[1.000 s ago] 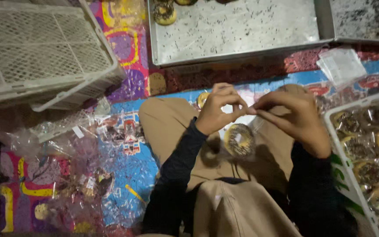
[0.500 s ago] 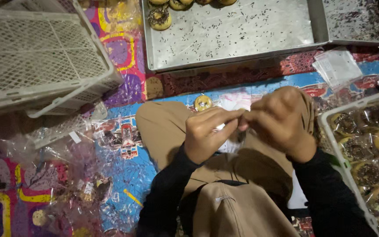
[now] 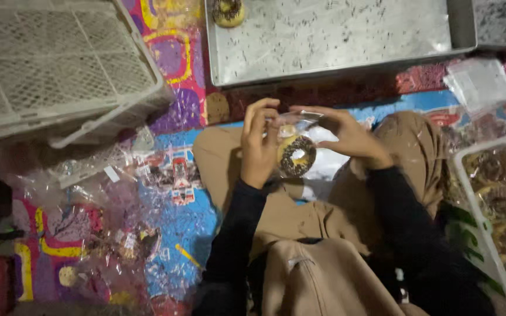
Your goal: The person sits on the floor and repeatedly picks donuts from a metal tray, places them into clear plastic bags, and sets the filled bags into a white basket. The person handles both plain and chocolate-topped donuts throughout the clip.
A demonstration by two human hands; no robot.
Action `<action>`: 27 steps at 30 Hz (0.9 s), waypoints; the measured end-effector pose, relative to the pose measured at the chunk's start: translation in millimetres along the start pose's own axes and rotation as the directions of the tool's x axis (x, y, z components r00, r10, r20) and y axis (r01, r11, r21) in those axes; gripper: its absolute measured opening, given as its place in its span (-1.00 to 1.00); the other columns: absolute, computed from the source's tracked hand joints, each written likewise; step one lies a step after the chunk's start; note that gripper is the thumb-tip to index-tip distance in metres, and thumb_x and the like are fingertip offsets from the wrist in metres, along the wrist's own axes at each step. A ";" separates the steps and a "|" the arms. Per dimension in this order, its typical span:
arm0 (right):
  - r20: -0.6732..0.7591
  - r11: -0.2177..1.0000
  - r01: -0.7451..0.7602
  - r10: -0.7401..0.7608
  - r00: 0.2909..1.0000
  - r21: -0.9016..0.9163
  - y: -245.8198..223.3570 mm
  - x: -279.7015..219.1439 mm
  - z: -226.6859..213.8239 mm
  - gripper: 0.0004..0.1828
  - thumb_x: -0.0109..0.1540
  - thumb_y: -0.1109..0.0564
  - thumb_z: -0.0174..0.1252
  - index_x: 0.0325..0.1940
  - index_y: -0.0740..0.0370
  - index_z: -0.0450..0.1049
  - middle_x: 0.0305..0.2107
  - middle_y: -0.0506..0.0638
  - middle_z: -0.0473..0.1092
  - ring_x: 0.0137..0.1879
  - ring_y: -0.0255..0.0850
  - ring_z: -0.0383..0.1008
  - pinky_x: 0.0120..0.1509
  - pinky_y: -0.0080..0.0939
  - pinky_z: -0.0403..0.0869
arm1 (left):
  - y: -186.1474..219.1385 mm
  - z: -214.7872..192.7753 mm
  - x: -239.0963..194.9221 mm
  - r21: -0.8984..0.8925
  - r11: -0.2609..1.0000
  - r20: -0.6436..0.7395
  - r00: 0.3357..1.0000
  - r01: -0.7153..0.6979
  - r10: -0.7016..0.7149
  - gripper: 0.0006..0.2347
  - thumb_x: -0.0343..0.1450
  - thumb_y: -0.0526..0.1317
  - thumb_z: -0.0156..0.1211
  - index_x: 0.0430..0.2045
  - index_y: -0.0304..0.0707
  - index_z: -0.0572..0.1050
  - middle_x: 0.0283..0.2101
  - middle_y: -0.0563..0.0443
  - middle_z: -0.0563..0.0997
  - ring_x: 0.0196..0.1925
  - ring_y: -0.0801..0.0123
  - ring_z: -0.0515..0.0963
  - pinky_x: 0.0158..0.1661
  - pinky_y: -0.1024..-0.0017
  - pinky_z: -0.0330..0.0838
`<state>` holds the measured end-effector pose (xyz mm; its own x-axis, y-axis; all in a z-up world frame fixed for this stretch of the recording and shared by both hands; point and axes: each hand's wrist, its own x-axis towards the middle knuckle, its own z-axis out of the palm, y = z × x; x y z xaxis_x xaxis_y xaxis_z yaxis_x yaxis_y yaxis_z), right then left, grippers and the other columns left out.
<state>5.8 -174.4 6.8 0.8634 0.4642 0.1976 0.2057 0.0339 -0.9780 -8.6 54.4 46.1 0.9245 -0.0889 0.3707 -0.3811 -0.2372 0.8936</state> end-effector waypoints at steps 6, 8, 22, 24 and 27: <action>-0.443 0.964 -0.086 0.194 0.875 0.252 123.9 31.9 73.1 -0.80 0.34 0.12 0.31 -0.25 0.34 0.60 -0.35 -0.05 0.54 -0.20 -0.38 0.45 -0.04 -0.33 0.41 | -89.8 -44.2 -18.0 0.019 0.954 -0.142 0.945 0.300 -0.295 -0.83 0.56 -0.17 0.13 -0.19 -0.31 0.50 -0.23 -0.07 0.69 -0.17 0.28 0.69 -0.11 0.43 0.51; -0.424 0.911 -0.243 0.374 0.825 0.332 148.9 8.6 112.0 -0.77 0.29 0.06 0.26 -0.32 0.29 0.61 -0.43 -0.09 0.55 -0.31 -0.41 0.44 -0.19 -0.33 0.40 | -100.9 -53.4 -57.9 0.363 0.847 -0.247 0.916 0.389 -0.315 -0.81 0.52 -0.14 0.22 -0.23 -0.31 0.55 -0.22 -0.14 0.69 -0.19 0.21 0.66 -0.19 0.39 0.49; -0.546 0.077 -0.550 0.067 0.835 -0.832 269.7 -93.0 14.3 -0.81 0.07 0.06 0.22 -0.28 0.10 0.62 -0.22 0.07 0.54 -0.01 0.05 0.51 -0.02 0.14 0.35 | -241.3 60.4 -70.8 0.055 0.903 -0.370 0.848 0.427 -0.379 -0.82 0.34 -0.32 0.39 -0.40 -0.37 0.45 -0.27 -0.23 0.55 -0.23 -0.04 0.65 -0.25 0.21 0.59; -0.506 0.079 -0.519 0.138 0.851 -0.851 268.7 -85.0 12.9 -0.80 -0.13 -0.02 0.26 -0.48 0.01 0.64 -0.25 0.08 0.51 0.01 0.04 0.48 0.02 0.14 0.32 | -227.8 74.9 -72.0 0.609 0.696 -0.258 0.925 0.380 -0.279 -0.82 0.34 -0.35 0.37 -0.35 -0.33 0.43 -0.15 -0.23 0.51 -0.06 -0.14 0.58 -0.14 0.09 0.52; -0.470 0.154 -0.546 0.354 0.809 -0.824 252.8 -69.6 17.4 -0.90 0.04 0.03 0.28 -0.40 -0.05 0.67 -0.31 0.01 0.52 -0.03 -0.02 0.49 0.13 0.24 0.28 | -197.2 67.3 -75.9 0.631 0.667 -0.148 0.906 0.396 -0.398 -0.71 0.37 -0.28 0.34 -0.16 -0.40 0.38 0.06 -0.37 0.35 0.05 -0.18 0.48 -0.11 0.07 0.50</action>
<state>-10.3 -182.8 -255.4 0.9875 -0.0284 -0.1550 -0.0602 -0.9770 -0.2044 -3.1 42.8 -175.3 0.9875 0.1568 0.0177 0.1172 -0.8035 0.5836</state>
